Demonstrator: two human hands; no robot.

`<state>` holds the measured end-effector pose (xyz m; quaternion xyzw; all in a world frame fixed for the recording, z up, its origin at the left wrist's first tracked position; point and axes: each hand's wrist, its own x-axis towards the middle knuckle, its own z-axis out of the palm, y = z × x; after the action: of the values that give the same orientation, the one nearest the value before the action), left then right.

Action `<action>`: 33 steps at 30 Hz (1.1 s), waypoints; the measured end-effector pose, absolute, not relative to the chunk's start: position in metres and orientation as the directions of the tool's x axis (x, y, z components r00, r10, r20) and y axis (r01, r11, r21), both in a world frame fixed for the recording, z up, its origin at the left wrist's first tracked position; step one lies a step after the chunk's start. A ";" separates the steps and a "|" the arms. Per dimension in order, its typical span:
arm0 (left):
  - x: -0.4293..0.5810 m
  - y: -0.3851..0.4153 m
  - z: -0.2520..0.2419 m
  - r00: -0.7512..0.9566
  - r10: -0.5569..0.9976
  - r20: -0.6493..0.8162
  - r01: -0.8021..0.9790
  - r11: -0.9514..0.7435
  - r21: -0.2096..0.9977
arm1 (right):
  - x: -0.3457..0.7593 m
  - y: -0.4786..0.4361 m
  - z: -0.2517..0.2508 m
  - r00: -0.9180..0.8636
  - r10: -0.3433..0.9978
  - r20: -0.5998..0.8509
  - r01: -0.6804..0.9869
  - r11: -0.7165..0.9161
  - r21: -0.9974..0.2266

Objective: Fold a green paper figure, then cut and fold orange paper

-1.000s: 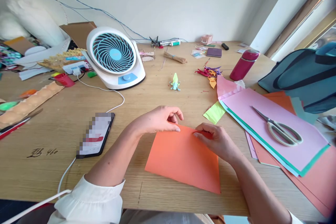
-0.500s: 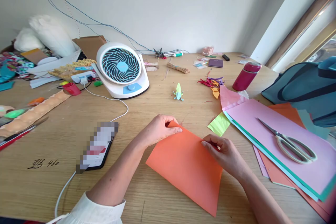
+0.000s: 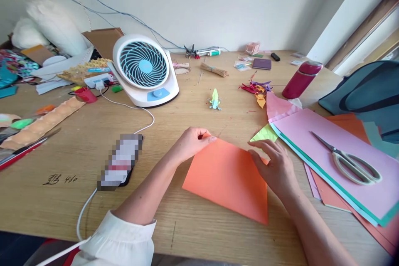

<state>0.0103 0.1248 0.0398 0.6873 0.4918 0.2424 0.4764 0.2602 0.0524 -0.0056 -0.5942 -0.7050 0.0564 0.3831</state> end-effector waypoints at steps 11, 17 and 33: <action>0.000 0.122 0.007 0.148 0.980 0.131 0.837 -0.195 0.511 | 0.241 0.046 -0.023 -0.361 0.866 0.346 0.816 0.473 -0.332; 0.017 0.061 0.009 0.680 0.718 0.147 0.640 -0.679 0.359 | 0.239 0.045 -0.034 -0.381 0.890 0.249 0.860 0.440 -0.257; 0.009 0.030 -0.006 0.875 0.482 -0.049 0.473 -0.830 0.296 | 0.251 0.035 -0.014 -0.474 0.807 0.351 0.753 0.579 -0.313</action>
<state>0.0088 0.0295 -0.0059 0.9564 0.2497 0.0137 0.1513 0.2510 0.0353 -0.0138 -0.4554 -0.8567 0.0573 0.2354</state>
